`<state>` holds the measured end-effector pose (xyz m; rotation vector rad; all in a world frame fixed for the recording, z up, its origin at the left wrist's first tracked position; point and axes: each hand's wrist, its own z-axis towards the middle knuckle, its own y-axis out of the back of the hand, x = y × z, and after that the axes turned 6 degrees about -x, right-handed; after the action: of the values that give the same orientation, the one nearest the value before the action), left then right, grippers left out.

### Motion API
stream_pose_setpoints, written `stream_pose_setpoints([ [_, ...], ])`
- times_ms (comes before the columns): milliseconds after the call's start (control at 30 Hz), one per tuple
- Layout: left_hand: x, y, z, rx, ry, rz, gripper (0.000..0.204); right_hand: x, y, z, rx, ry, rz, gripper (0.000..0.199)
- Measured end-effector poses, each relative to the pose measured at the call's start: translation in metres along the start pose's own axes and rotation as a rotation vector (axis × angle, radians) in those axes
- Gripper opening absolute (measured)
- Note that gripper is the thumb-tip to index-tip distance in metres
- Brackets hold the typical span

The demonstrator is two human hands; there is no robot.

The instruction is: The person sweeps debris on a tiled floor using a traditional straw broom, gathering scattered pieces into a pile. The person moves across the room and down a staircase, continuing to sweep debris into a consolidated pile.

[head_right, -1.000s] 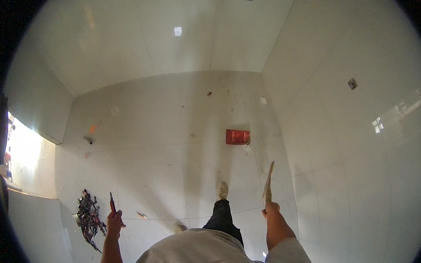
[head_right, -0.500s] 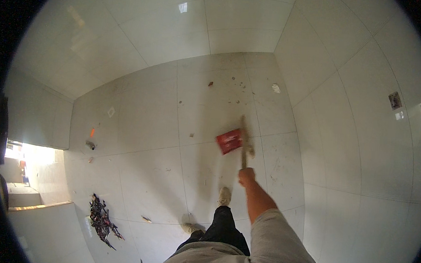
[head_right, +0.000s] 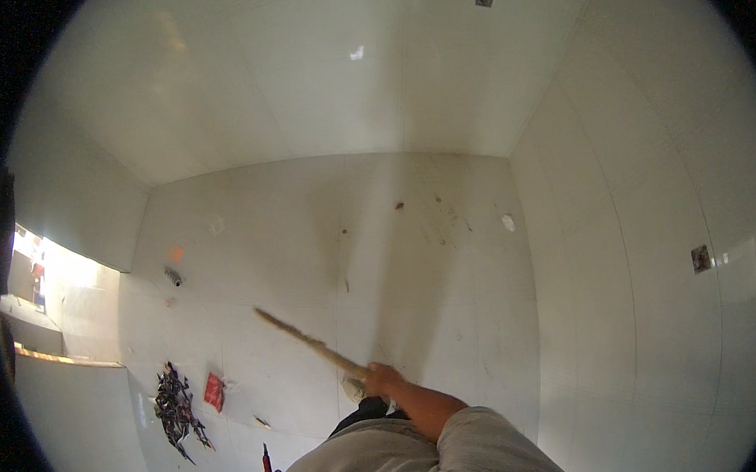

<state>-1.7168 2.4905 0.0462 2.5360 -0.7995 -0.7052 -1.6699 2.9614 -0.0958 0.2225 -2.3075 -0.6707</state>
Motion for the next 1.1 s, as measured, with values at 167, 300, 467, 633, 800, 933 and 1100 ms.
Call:
stream_pose_setpoints([
  [167, -0.04, 0.007, 0.041, -0.003, 0.081, 0.093, 0.024, -0.045, 0.112, 0.048, -0.163, -0.282, 0.147, 0.029],
  [300, -0.089, 0.009, 0.058, -0.098, 0.073, 0.045, 0.024, -0.053, 0.19, 0.072, -0.334, -0.422, 0.172, 0.025],
  [467, -0.14, -0.002, 0.082, -0.149, 0.118, -0.131, 0.023, -0.041, 0.266, 0.162, -0.452, -0.442, 0.113, 0.027],
  [633, -0.191, -0.06, 0.052, -0.15, 0.044, -0.068, 0.022, -0.076, 0.289, 0.319, -0.472, -0.303, -0.11, 0.03],
  [800, -0.28, -0.106, -0.02, -0.054, 0.093, 0.106, 0.026, 0.048, 0.297, 0.379, -0.176, -0.294, -0.222, 0.037],
  [933, -0.311, -0.105, -0.045, -0.161, 0.109, 0.152, 0.027, 0.1, 0.212, 0.375, 0.074, -0.03, -0.45, 0.039],
  [1100, -0.275, -0.083, -0.053, -0.243, 0.154, -0.005, 0.029, 0.148, 0.143, 0.331, 0.123, 0.132, -0.214, 0.037],
])
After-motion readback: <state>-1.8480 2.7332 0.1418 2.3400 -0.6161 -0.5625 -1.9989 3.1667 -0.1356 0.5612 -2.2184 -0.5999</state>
